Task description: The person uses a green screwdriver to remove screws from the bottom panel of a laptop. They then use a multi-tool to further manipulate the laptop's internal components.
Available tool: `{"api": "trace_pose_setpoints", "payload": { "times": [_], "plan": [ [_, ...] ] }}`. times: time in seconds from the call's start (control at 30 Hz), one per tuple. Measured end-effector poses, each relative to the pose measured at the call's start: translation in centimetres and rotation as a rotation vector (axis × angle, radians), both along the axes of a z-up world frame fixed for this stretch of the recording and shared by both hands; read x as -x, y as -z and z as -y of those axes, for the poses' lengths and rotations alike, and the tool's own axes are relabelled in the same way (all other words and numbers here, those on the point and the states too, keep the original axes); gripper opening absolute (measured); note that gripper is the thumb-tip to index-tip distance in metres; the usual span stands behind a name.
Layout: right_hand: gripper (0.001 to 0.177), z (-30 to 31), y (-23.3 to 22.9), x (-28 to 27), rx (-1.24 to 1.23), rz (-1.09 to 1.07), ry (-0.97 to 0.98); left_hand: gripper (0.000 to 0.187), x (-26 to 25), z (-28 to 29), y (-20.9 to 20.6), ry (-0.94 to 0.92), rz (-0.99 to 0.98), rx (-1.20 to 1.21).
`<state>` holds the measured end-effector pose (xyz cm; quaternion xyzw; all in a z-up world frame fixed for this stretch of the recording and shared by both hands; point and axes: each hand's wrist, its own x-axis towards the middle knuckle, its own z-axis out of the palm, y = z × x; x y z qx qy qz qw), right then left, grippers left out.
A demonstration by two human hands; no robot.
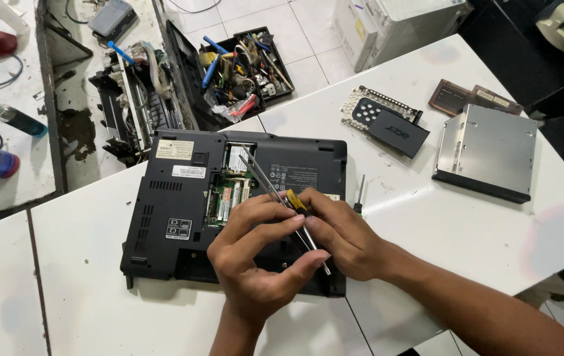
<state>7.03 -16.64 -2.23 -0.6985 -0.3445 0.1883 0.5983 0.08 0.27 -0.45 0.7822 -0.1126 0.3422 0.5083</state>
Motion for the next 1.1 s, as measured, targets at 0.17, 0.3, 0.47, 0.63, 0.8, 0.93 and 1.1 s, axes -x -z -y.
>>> {"api": "trace_pose_setpoints", "payload": {
  "times": [0.17, 0.3, 0.47, 0.63, 0.8, 0.93, 1.1],
  "plan": [
    [0.039, -0.1, 0.0, 0.0, -0.003, 0.011, 0.018, 0.031, -0.1, -0.2, -0.3, 0.023, -0.053, 0.044],
    [0.04, -0.2, 0.3, 0.0, -0.004, -0.015, 0.025, 0.029, 0.0, -0.3, -0.7, 0.0, -0.123, 0.12],
    [0.041, -0.1, 1.2, 0.2, 0.052, 0.079, 0.008, 0.076, -0.1, -0.4, -0.2, 0.163, -0.352, 0.485],
    [0.052, -0.2, 0.1, 0.2, 0.053, 0.08, -0.001, 0.116, -0.5, -0.6, -1.3, 0.294, -0.522, 0.554],
    [0.058, -0.3, -0.2, 0.1, 0.019, 0.028, -0.021, 0.098, -0.5, -1.2, -1.0, 0.267, -0.585, 0.479],
    [0.051, -0.1, -0.1, 0.2, -0.002, -0.016, -0.022, 0.093, -0.6, -0.9, -0.4, 0.273, -0.581, 0.46],
    [0.054, -0.3, -1.0, 0.3, -0.049, -0.072, -0.04, 0.092, -0.8, -0.8, -0.3, 0.308, -0.611, 0.48]
  ]
}}
